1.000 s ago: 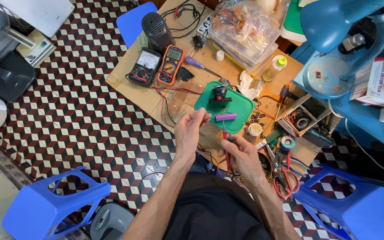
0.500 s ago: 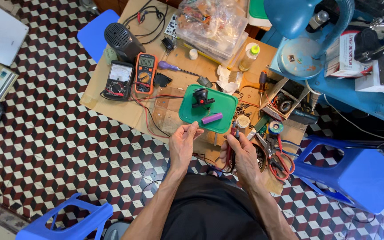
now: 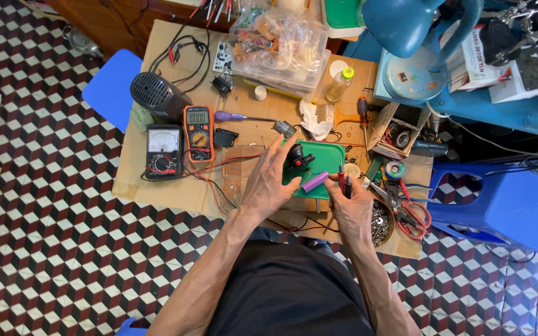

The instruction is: The person retrieves a small black electronic component from a plastic bag and moves to a workbench. They use a screwdriver to open the component and then use a multimeter to test its electrical connections. The person continues to manipulate the component and test it with the multimeter probes.

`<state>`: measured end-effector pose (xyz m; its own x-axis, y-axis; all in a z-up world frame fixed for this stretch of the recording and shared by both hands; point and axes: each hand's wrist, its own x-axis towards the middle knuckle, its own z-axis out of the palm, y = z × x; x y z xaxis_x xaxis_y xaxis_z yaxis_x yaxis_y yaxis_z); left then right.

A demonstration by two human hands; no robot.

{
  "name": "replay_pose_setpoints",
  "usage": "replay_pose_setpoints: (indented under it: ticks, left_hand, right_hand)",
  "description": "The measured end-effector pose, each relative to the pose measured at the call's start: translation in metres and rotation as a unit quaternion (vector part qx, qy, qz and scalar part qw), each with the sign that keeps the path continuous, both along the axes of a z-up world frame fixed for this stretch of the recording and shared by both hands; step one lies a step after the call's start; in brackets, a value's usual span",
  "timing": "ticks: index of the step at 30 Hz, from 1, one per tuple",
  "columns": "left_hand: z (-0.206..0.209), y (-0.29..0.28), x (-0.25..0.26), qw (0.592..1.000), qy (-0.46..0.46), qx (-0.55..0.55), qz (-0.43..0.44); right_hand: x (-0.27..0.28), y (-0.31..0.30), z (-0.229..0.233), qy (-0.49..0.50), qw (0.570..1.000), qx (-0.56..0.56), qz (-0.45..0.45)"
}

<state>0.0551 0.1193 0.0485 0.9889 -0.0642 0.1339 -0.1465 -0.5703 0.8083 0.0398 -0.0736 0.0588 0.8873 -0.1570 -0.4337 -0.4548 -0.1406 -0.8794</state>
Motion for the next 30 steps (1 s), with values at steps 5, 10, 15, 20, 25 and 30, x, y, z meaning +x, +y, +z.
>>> replay_pose_setpoints:
  ticks: [5,10,15,20,25,30]
  left_hand:
    - [-0.021,0.009,0.015,0.999,0.029,0.019,-0.039]
    - [-0.027,0.023,0.016,0.998,0.041,0.006,-0.057]
    - [-0.026,0.024,0.022,0.996,0.014,-0.005,-0.091]
    - [-0.033,0.022,0.026,0.995,0.048,-0.001,-0.083]
    - [-0.037,0.018,0.027,0.996,-0.023,0.0,-0.087]
    - [-0.035,0.018,0.028,0.996,0.02,-0.031,-0.077]
  right_hand:
    - [0.001,0.02,-0.003,-0.005,0.999,0.001,-0.051]
    - [-0.008,0.028,-0.008,-0.023,0.995,-0.033,-0.087]
    - [-0.017,0.037,-0.013,-0.012,0.991,-0.001,-0.13]
    - [-0.017,0.046,-0.016,-0.023,0.99,0.016,-0.136]
    - [-0.011,0.05,-0.01,-0.083,0.991,-0.004,-0.107]
    - [-0.009,0.046,0.0,-0.045,0.986,-0.096,-0.129]
